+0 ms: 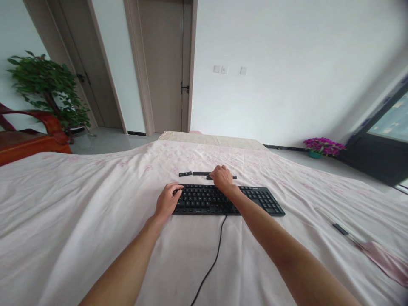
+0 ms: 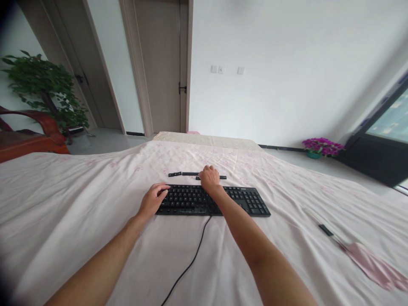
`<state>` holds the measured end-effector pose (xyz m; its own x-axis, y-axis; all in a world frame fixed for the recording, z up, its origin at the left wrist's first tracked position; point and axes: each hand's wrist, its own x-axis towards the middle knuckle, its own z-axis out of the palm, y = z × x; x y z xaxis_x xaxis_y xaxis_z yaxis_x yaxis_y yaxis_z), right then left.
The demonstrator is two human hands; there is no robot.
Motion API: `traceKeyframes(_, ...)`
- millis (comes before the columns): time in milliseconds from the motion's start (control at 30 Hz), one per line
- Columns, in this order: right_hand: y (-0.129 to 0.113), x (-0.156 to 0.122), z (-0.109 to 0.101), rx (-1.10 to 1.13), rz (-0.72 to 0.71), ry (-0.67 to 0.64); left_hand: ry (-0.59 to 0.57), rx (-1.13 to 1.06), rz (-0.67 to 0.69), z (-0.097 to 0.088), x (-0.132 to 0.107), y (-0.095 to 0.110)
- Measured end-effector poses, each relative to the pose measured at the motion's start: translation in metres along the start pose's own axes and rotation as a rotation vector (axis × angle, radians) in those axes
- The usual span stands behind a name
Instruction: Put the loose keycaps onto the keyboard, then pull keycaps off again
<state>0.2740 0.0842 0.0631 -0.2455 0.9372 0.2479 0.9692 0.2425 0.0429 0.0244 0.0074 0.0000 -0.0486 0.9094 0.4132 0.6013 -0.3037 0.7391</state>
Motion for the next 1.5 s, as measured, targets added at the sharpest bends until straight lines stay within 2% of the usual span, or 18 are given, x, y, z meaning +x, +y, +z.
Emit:
traceKeyframes(267, -0.014, 0.015, 0.005, -0.024, -0.038, -0.025, -0.008, 0.011, -0.004, 0.000, 0.001, 0.001)
traceKeyframes(500, -0.020, 0.011, -0.002, 0.029, -0.076, -0.036, 0.004, 0.012, -0.005, 0.002, 0.001, -0.001)
traceKeyframes(633, -0.028, 0.002, -0.010, 0.088, -0.034, -0.016, 0.075, 0.023, 0.069, 0.000, 0.000, 0.005)
traceKeyframes(733, -0.039, -0.010, -0.018, 0.322, -0.018, -0.013, 0.101, -0.077, 0.063, -0.002, -0.002, 0.016)
traceKeyframes(833, -0.054, -0.024, -0.026, 0.672, -0.060, -0.010, 0.067, -0.296, -0.062, -0.003, -0.003, 0.028)
traceKeyframes(967, -0.073, -0.040, -0.032, 0.835, -0.117, 0.012, -0.024, -0.514, -0.171, -0.004, -0.004, 0.037)
traceKeyframes(1267, -0.084, -0.054, -0.031, 0.818, -0.094, 0.074, -0.136, -0.632, -0.252, -0.007, -0.003, 0.043)
traceKeyframes(1367, -0.083, -0.058, -0.031, 0.742, -0.126, 0.109, -0.144, -0.652, -0.284, -0.008, -0.002, 0.043)
traceKeyframes(1500, -0.082, -0.063, -0.033, 0.543, -0.237, 0.143, -0.164, -0.668, -0.301, -0.007, -0.001, 0.043)
